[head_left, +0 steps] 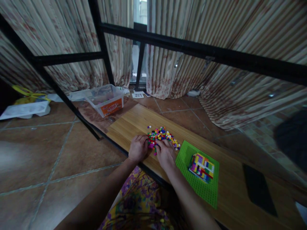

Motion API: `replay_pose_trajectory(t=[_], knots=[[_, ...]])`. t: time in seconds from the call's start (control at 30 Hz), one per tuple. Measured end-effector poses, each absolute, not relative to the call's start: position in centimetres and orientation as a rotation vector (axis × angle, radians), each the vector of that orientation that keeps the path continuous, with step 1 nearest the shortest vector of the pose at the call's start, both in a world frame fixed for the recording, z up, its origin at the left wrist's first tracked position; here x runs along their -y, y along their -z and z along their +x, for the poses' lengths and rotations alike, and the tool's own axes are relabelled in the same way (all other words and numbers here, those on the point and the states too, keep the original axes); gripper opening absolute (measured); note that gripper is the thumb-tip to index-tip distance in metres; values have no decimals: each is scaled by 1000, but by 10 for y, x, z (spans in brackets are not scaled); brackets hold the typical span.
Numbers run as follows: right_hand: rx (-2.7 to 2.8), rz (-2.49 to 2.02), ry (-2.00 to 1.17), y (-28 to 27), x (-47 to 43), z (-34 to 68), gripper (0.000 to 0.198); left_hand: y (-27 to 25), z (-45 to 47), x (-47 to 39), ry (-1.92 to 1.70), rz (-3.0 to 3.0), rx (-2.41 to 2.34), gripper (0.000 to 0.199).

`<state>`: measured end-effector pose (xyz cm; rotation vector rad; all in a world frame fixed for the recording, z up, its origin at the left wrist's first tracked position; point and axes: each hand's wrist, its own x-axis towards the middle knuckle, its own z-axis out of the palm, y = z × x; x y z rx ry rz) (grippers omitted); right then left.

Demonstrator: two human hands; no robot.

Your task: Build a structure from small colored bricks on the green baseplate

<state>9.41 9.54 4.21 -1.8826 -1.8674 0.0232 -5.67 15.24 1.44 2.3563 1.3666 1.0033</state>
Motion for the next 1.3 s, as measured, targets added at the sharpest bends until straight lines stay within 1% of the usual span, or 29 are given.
replay_pose_trajectory(t=[0.17,0.3,0.53,0.7,0.93,1.03,1.1,1.23,1.3], knots=[[1800,-1983,-6,-42,-88,112,17,-14,-56,-152,-1008,2355,-1370,22],[1753,-1982,-14,-44,-87,115,21,-15,-56,-152,-1006,2364,-1364,21],[1852,-1870,-130,-38,-97,101,26,-15,-57,-152,-1024,2370,-1358,21],[1777,-1845,-185,-40,-96,104,16,-13,-56,-152,-1029,2355,-1356,21],[1557,-1717,-386,-55,-69,105,17,-26,-62,-147,-1222,2218,-1297,23],[1525,-1663,-381,-60,-55,104,15,-40,-60,-134,-1297,2107,-1241,26],[1516,-1624,-345,-64,-47,104,14,-49,-54,-120,-1230,1979,-1127,30],[1542,-1546,-316,-74,-33,103,15,-56,-34,-96,-963,1527,-816,37],[1520,-1510,-344,-77,-27,103,16,-58,-27,-89,-895,1328,-699,35]])
